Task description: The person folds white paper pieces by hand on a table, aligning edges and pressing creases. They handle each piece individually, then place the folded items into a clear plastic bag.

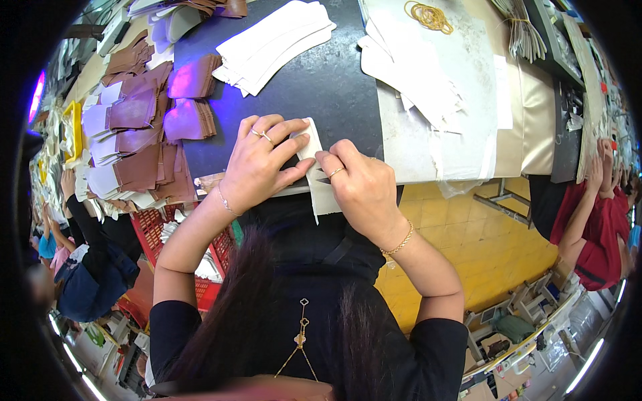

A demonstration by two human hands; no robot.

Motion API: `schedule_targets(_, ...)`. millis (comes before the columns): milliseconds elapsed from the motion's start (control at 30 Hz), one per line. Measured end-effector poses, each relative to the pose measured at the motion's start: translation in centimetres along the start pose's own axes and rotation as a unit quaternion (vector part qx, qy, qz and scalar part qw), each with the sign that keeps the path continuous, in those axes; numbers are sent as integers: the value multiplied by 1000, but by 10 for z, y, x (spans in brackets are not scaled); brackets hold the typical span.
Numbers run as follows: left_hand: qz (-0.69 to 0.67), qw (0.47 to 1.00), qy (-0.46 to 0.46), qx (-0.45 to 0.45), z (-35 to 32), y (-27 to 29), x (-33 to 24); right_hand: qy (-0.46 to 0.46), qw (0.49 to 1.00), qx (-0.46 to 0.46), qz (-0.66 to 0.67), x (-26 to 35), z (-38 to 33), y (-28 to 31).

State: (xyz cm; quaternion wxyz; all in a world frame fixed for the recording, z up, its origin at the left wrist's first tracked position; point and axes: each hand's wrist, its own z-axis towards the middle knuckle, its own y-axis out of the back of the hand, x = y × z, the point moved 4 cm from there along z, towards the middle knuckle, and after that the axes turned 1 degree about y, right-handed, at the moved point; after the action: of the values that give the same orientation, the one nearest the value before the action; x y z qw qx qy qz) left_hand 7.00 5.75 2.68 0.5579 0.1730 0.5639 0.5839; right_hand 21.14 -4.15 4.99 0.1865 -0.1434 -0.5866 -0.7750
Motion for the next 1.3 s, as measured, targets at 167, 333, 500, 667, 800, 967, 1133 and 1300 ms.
schedule_targets(167,4,1000,-6,4,0,1,1,-36,999,-13,13,-1,-10,-9)
schedule_targets(333,12,1000,-9,1,2,0,1,-40,999,-16,21,1,-11,-12)
schedule_targets(500,25,999,-21,15,2,0,1,-47,999,-13,20,2,-11,-13)
schedule_targets(667,30,999,-23,16,2,0,1,-32,999,-1,-2,4,-10,-13)
schedule_targets(800,31,999,-23,15,3,0,0,-46,999,3,3,4,-10,-13)
schedule_targets(967,29,999,-21,20,4,-1,0,-70,997,5,10,3,-11,-13)
schedule_targets(1133,29,999,-23,22,1,-3,0,-65,998,4,6,3,-11,-14)
schedule_targets(1300,95,994,-58,13,0,-2,1,-60,998,0,30,-1,-8,-13)
